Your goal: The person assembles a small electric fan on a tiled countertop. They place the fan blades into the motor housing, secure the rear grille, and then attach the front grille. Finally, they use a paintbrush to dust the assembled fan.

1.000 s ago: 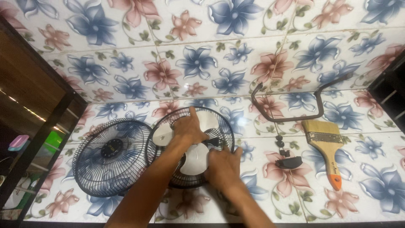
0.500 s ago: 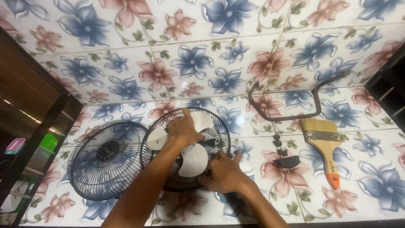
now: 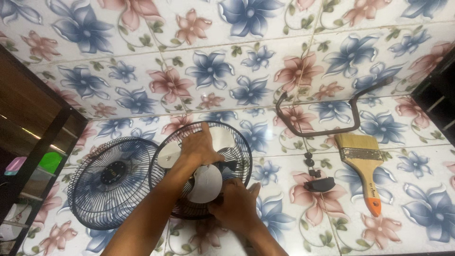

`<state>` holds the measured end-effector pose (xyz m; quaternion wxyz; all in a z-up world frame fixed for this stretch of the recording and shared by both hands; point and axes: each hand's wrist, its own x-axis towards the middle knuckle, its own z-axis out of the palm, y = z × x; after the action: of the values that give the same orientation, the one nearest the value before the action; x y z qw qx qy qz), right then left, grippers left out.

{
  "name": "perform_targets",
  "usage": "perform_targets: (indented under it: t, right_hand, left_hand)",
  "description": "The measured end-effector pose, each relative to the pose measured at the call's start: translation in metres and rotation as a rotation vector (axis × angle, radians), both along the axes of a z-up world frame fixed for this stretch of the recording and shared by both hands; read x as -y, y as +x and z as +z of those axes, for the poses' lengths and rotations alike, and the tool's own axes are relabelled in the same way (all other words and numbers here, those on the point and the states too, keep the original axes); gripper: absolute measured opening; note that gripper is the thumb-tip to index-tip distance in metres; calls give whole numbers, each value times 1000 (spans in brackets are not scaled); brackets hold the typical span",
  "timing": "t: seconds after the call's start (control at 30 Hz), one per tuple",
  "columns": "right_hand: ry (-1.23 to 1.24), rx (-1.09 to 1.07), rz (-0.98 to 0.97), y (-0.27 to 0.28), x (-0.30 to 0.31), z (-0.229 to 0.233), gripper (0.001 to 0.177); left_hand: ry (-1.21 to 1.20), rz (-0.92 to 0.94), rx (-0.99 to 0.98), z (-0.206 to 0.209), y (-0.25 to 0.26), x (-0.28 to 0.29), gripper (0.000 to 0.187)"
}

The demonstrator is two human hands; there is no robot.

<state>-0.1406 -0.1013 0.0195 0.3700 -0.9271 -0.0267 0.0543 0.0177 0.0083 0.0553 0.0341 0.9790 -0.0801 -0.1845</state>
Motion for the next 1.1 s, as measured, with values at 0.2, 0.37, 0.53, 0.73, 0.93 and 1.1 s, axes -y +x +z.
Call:
perform_targets:
  t: [0.2,0.37,0.53,0.73,0.93,1.1]
  right_hand:
    - [-49,-195,-27,6,-4,0,31]
    - [-33,139,-195,2,-19,0,29]
    - [-224,-131,-60,6,-22,-1,17]
    - [-217,-51,-101,6,-27,-4,19]
    - [-227,-103,-84,7,-28,-4,20]
    - [-246,-133,-69,10,-29,-2,21]
  left_hand:
    - [-19,-9,62,-3,0,-1,112]
    - [2,-12,33,2,1,1,105]
    - [-24,-34,43,6,0,1,105]
    - [-5,-46,-4,8,0,1,114]
    - [-2,-124,57,0,3,0,106]
    - [1,-138,64,-5,5,-1,98]
